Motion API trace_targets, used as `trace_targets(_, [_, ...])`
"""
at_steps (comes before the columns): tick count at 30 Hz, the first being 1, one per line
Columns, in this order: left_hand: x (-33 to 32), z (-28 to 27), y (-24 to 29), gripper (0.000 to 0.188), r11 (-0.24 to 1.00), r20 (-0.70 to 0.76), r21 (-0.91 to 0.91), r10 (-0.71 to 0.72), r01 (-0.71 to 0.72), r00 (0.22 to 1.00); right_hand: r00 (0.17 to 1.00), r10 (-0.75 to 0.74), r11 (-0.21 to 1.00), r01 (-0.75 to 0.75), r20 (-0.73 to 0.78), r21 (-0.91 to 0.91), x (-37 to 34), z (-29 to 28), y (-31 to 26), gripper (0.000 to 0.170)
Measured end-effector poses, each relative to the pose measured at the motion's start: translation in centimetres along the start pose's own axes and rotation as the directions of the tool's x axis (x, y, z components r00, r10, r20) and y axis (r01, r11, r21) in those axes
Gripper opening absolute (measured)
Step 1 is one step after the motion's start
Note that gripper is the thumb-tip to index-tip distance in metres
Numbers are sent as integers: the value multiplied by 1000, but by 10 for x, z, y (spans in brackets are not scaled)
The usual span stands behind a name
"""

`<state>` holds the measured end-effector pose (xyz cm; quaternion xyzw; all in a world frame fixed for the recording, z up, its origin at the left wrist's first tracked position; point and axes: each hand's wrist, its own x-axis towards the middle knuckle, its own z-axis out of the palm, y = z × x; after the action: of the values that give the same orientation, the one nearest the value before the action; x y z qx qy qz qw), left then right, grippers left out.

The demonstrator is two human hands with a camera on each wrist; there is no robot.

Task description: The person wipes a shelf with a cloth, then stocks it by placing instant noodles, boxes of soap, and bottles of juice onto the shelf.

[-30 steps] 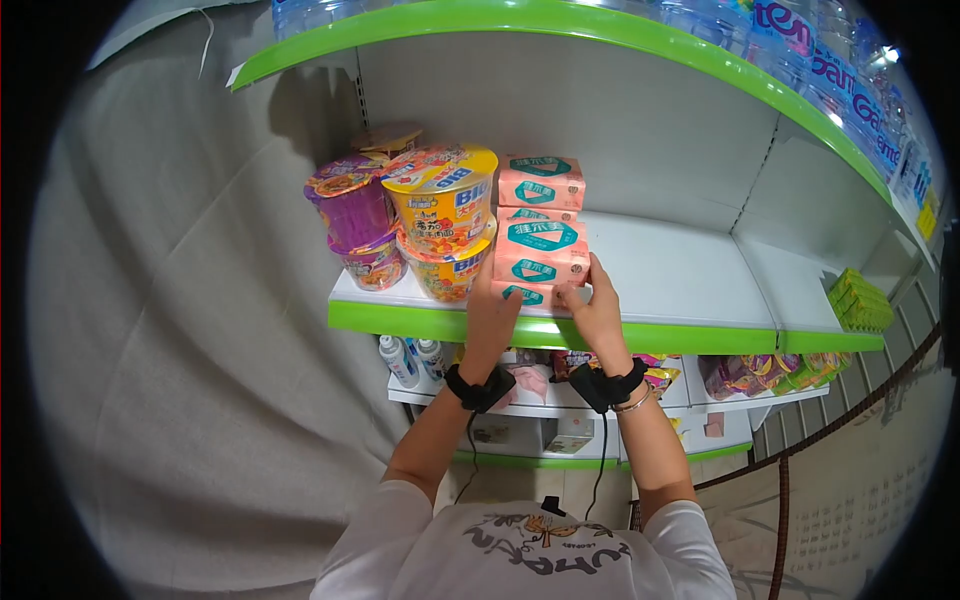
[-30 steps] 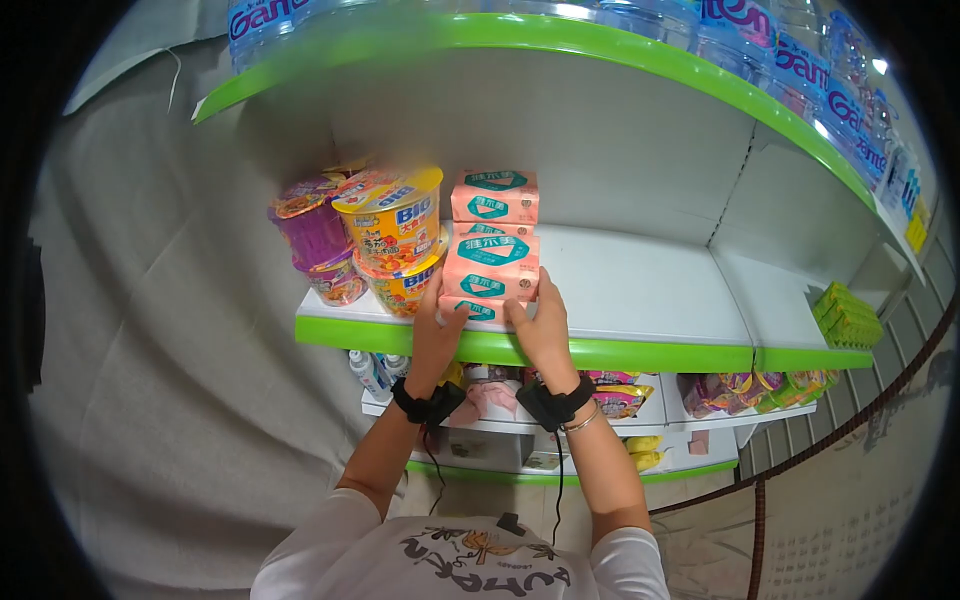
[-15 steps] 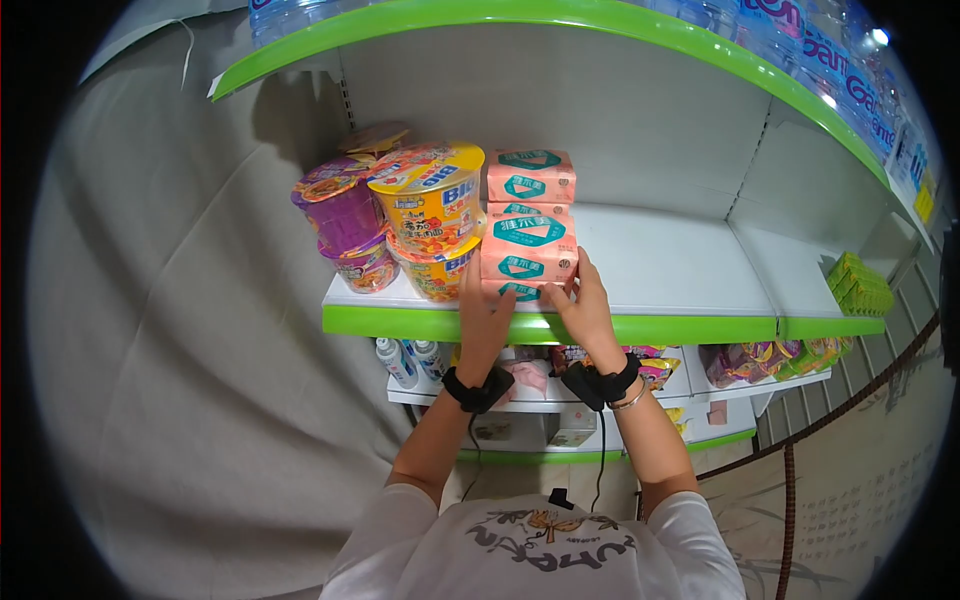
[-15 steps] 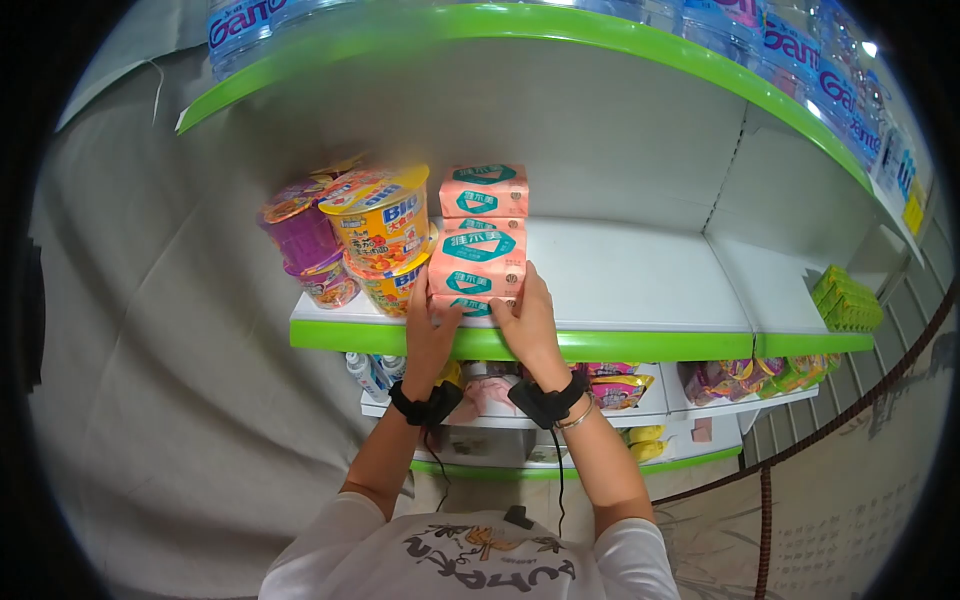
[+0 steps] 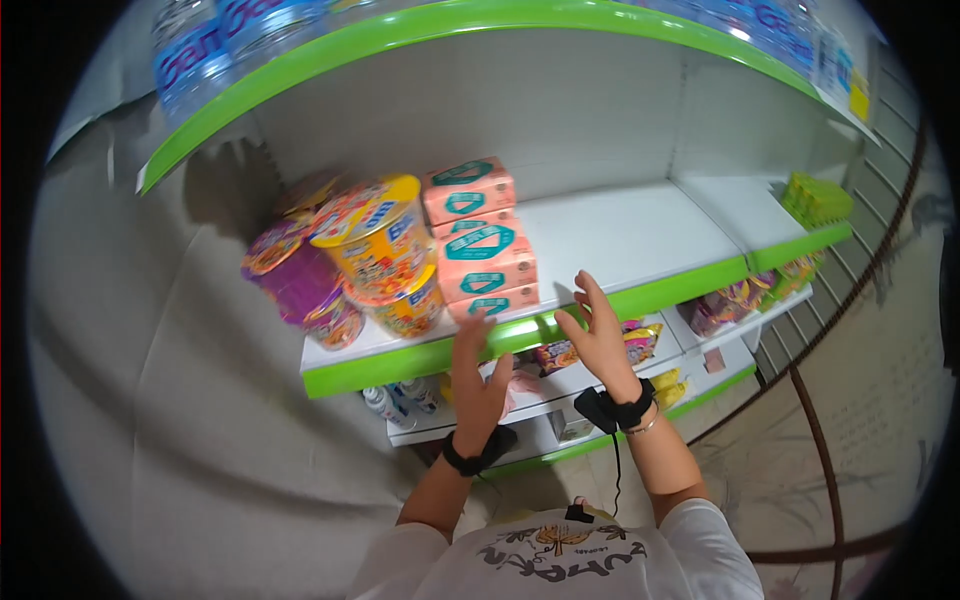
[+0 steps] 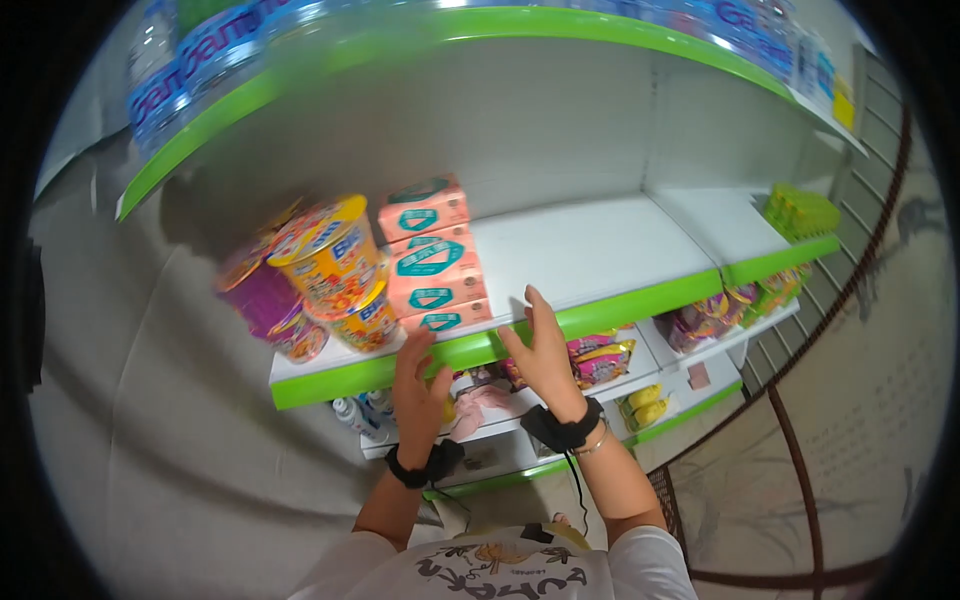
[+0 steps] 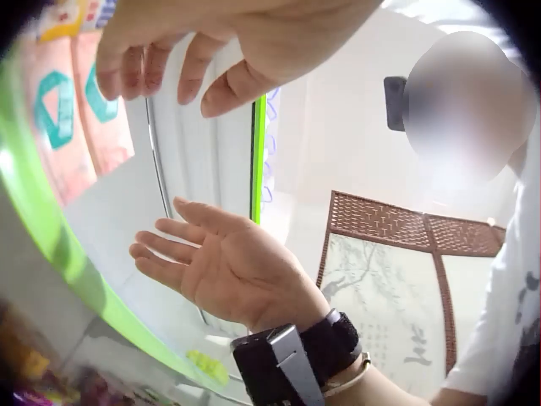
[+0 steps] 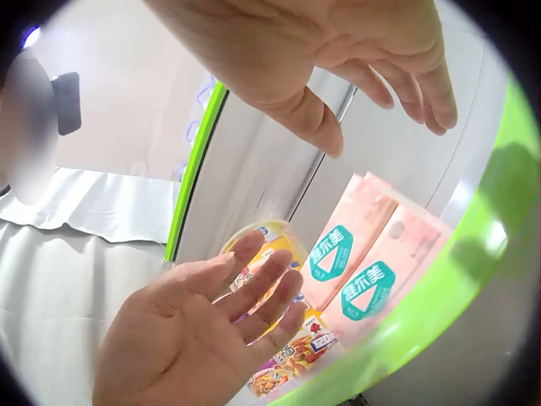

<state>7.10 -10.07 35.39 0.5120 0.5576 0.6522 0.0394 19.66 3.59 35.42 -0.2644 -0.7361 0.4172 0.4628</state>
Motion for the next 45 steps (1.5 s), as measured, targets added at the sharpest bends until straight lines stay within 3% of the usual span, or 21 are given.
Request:
trace_targets(1, [-5,9,1,44,999,-8,-5,33,-33,999,1000,29,999,-29,-13,17,-12,-8,4,61])
trace_targets(5, [-32,54,-6,26,971,298,-211,-45,112,953,985,130,991,-130,-117,7,-76,-54,6,47])
trace_targets(7, [-59,85,-23,25,953,503,-247,-28,175,864,957,217,973,-228,-191,-39,-121,-81,12,43])
trace_targets(9, [-93,120,-37,25,929,712,-228,-44,291,700,887,331,931,-363,-320,-43,-176,-105,31,37])
trace_targets(11, [-129,151,-46,26,917,894,-133,-53,376,444,753,484,849,-528,-446,30,-240,-124,49,32])
trace_targets(12, [-147,167,-46,27,916,952,-78,-49,394,303,704,456,857,-512,-545,56,-271,-132,52,31])
trace_targets(14, [-183,191,-43,27,916,993,-58,13,398,114,580,449,841,-532,-680,101,-334,-146,56,30])
trace_targets(15, [-199,205,-37,28,916,999,-43,35,398,26,493,443,820,-561,-749,116,-363,-154,52,29])
trace_targets(18, [-249,246,-16,27,910,980,-87,151,406,-128,208,408,729,-660,-889,181,-439,-171,16,26])
trace_targets(20, [-280,268,17,26,914,950,-140,233,381,-209,70,288,707,-688,-955,163,-497,-180,8,25])
trace_targets(21, [-295,279,36,26,915,933,-151,257,373,-252,-19,298,663,-715,-954,222,-519,-183,-7,31])
trace_targets(23, [-329,296,79,25,917,893,-185,307,352,-330,-161,119,569,-797,-980,200,-573,-184,-14,38])
trace_targets(24, [-351,306,99,24,912,859,-213,345,351,-377,-215,24,514,-835,-976,197,-599,-187,-20,42])
trace_targets(25, [-374,316,118,24,904,824,-239,382,353,-420,-279,49,505,-822,-959,264,-623,-189,-31,56])
trace_targets(30, [-520,356,195,22,846,588,-395,532,357,-609,-660,-118,491,-688,-742,534,-751,-196,-49,75])
trace_targets(34, [-626,368,250,23,801,434,-517,549,302,-715,-812,-194,517,-562,-551,646,-822,-201,-54,85])
trace_targets(36, [-668,367,275,28,807,428,-533,517,255,-742,-859,-227,510,-506,-459,696,-844,-204,-49,88])
trace_targets(38, [-710,370,287,36,845,421,-479,459,237,-782,-900,-132,588,-409,-416,698,-853,-208,-60,91])
trace_targets(43, [-788,373,298,63,923,424,-345,315,170,-849,-966,-108,686,-244,-235,685,-879,-215,-39,85])
trace_targets(45, [-818,373,285,61,899,402,-382,369,213,-838,-945,-107,726,-287,-309,626,-897,-211,-23,82])
